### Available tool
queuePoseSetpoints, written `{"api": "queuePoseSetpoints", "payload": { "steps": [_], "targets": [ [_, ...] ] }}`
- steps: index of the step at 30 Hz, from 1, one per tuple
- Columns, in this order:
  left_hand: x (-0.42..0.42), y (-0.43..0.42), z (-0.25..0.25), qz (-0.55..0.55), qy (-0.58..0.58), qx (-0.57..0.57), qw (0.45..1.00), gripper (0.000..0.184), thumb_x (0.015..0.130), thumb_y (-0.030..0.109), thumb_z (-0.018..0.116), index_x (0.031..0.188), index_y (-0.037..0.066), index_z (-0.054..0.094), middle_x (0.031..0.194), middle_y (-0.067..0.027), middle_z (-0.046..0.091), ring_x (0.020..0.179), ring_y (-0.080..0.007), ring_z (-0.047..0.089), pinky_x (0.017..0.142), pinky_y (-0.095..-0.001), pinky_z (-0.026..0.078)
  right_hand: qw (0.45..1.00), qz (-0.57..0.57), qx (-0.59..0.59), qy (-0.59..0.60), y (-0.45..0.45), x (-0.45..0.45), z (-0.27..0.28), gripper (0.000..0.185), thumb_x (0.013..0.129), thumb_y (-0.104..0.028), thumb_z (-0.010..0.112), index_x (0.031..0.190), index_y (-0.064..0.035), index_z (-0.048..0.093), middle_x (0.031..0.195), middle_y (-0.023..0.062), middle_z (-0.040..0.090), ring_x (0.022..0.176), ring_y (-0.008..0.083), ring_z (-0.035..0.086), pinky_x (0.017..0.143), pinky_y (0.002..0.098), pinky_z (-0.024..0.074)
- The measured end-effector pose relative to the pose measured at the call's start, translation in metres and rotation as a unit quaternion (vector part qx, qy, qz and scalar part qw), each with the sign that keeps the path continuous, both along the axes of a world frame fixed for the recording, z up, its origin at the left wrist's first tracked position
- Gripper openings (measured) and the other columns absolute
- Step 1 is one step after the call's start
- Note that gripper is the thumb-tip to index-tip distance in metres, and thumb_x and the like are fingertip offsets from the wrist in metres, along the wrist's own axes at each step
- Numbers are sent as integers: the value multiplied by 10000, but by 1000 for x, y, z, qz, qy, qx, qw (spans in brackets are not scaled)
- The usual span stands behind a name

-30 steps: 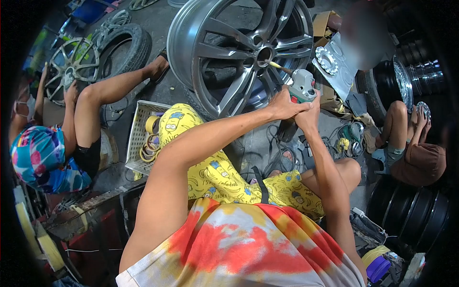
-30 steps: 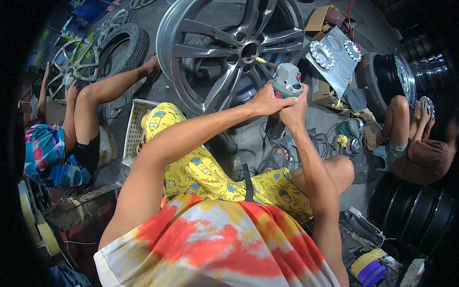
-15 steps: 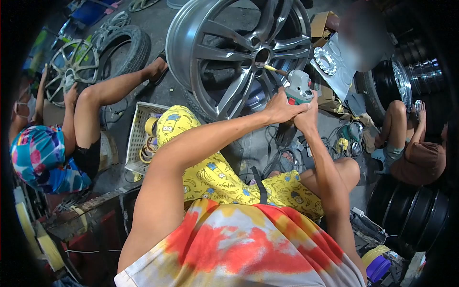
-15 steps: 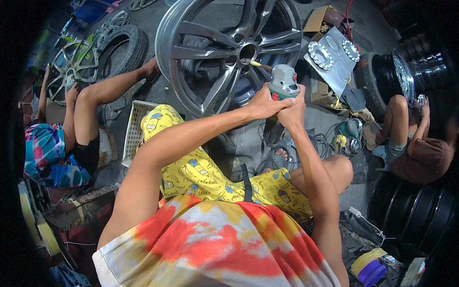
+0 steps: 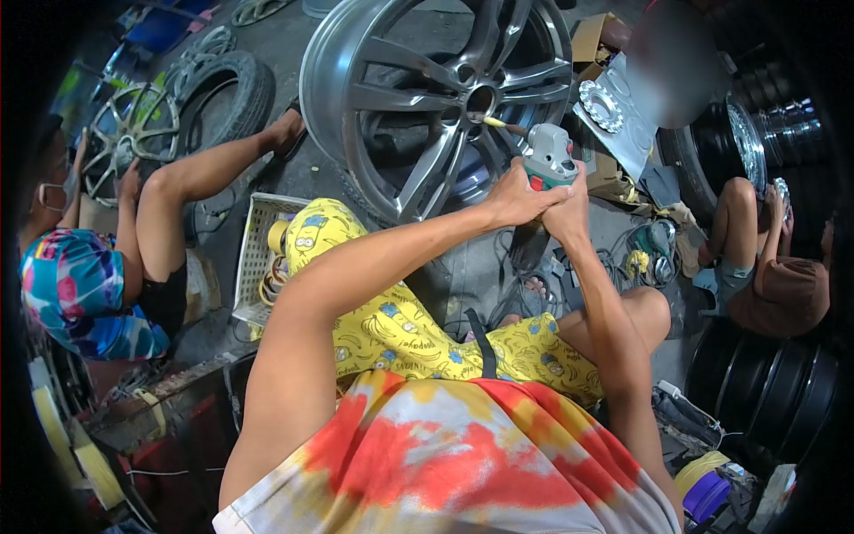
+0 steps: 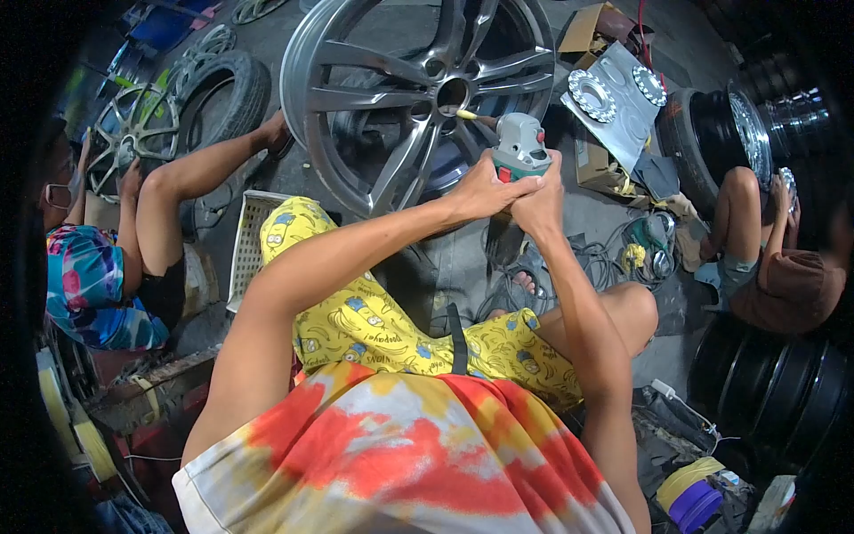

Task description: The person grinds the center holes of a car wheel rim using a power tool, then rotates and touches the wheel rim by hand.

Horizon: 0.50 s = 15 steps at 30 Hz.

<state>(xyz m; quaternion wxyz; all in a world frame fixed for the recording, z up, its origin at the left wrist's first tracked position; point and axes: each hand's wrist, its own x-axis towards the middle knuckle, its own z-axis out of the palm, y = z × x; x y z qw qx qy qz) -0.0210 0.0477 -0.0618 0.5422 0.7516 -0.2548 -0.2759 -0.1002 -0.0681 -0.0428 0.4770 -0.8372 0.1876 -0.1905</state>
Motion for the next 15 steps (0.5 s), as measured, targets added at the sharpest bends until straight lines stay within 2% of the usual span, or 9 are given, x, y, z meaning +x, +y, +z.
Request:
{"api": "queuePoseSetpoints", "payload": {
  "steps": [4,9,10,13,15],
  "targets": [
    [-4,2,5,33,-9,83,996,612,871,410,780,1304,7,622,1190,-168,696,1110,-234,658,1002,-372,501,1000,18,13,8,0,1,-4,662,710,-111,829,1242,-8,449,1029,228,708,999,347,720,878,419,541],
    [4,-2,-2,-9,-9,-105,994,596,877,401,780,1315,30,620,1228,-156,683,1098,-229,657,995,-357,505,999,-29,-12,-4,6,1,4,672,696,-110,836,1236,-5,450,1029,213,704,986,322,715,867,406,542],
    [4,0,0,-8,-9,-106,994,596,877,401,780,1315,30,620,1228,-156,683,1098,-229,657,995,-357,505,1000,-28,-13,-4,6,0,2,672,696,-110,836,1236,-5,450,1029,213,704,986,322,715,867,406,542],
    [-3,11,20,10,24,42,999,1004,766,600,765,1363,-141,443,1276,-294,621,1185,-358,631,1035,-387,492,1000,-11,-5,0,8,-2,-12,656,715,-114,838,1238,-7,455,1041,193,702,980,281,704,871,394,539],
    [-4,16,39,16,44,140,989,1286,693,733,755,1395,-255,325,1308,-387,579,1243,-443,614,1061,-407,483,997,8,79,-11,6,0,-21,657,733,-126,859,1245,-15,463,1063,169,694,990,246,687,886,380,533]
  ]
}}
